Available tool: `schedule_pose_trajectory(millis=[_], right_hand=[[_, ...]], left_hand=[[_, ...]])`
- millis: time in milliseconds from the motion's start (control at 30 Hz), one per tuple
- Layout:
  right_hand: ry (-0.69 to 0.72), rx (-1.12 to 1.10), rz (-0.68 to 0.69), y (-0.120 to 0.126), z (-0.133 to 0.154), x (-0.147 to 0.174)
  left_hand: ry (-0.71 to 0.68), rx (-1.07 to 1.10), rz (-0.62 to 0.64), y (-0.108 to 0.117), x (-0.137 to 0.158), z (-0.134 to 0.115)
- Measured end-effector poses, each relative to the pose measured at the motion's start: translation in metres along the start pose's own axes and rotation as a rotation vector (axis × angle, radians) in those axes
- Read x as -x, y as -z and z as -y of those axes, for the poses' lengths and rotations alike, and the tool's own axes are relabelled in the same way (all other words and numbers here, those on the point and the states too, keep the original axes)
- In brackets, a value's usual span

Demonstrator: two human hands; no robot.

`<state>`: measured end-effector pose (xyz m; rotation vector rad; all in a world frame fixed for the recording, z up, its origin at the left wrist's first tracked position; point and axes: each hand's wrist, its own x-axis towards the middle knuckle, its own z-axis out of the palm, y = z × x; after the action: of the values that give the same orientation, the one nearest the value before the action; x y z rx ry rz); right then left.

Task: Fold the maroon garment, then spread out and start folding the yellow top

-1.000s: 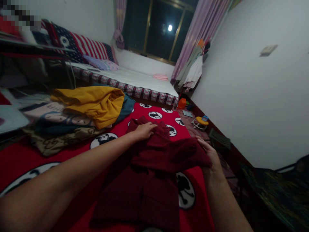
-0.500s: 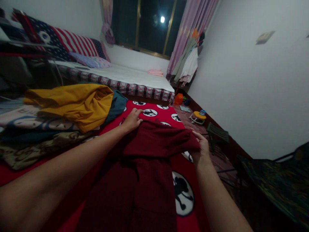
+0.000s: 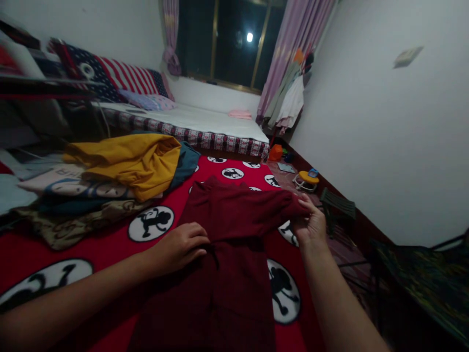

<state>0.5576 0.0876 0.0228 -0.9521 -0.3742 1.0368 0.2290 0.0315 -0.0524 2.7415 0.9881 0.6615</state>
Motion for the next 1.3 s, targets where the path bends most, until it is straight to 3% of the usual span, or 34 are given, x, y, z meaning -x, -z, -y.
schedule_pose_trajectory(millis=[100, 233, 400, 500, 600, 700, 800, 867, 933, 1033, 1100, 1133, 1200, 1300], right_hand=[[0.095, 0.102, 0.193, -0.032, -0.012, 0.015], [0.186, 0.454, 0.558, -0.056, -0.040, 0.034], [0.505, 0.833, 0.597, -0.039, -0.058, 0.035], [0.676, 1.008, 0.611, -0.037, -0.067, 0.038], [0.840, 1.095, 0.747, -0.049, -0.084, 0.039], [0.947, 1.309, 0.911, -0.055, -0.106, 0.025], [0.848, 1.696, 0.921, -0.047, -0.121, -0.002], [0.680, 1.903, 0.789, -0.042, -0.123, -0.018], [0.604, 2.022, 0.624, -0.045, -0.120, -0.026], [0.811, 1.995, 0.487, -0.059, -0.116, -0.018], [0.952, 1.871, 0.571, -0.066, -0.121, -0.007], [0.960, 1.827, 0.653, -0.067, -0.126, -0.002], [0.864, 1.812, 0.777, -0.062, -0.138, 0.004], [0.730, 1.823, 0.754, -0.050, -0.152, 0.000]], left_hand=[[-0.028, 0.011, -0.007, 0.004, 0.004, -0.013], [-0.057, 0.052, -0.051, 0.009, 0.008, -0.024], [-0.048, 0.127, -0.113, 0.016, 0.012, -0.029], [-0.018, 0.182, -0.175, 0.015, -0.006, -0.024], [0.033, 0.133, -0.185, 0.006, -0.035, -0.010], [0.148, 0.010, -0.105, -0.013, -0.057, 0.010], [0.212, -0.053, -0.016, -0.032, -0.060, 0.025], [0.218, -0.060, -0.016, -0.040, -0.057, 0.030], [0.237, -0.039, -0.041, -0.043, -0.054, 0.031], [0.309, 0.030, -0.086, -0.043, -0.053, 0.032], [0.395, 0.057, -0.098, -0.042, -0.054, 0.037], [0.442, 0.052, -0.094, -0.041, -0.054, 0.040], [0.514, 0.011, -0.076, -0.039, -0.053, 0.047], [0.532, -0.058, -0.060, -0.035, -0.049, 0.055]])
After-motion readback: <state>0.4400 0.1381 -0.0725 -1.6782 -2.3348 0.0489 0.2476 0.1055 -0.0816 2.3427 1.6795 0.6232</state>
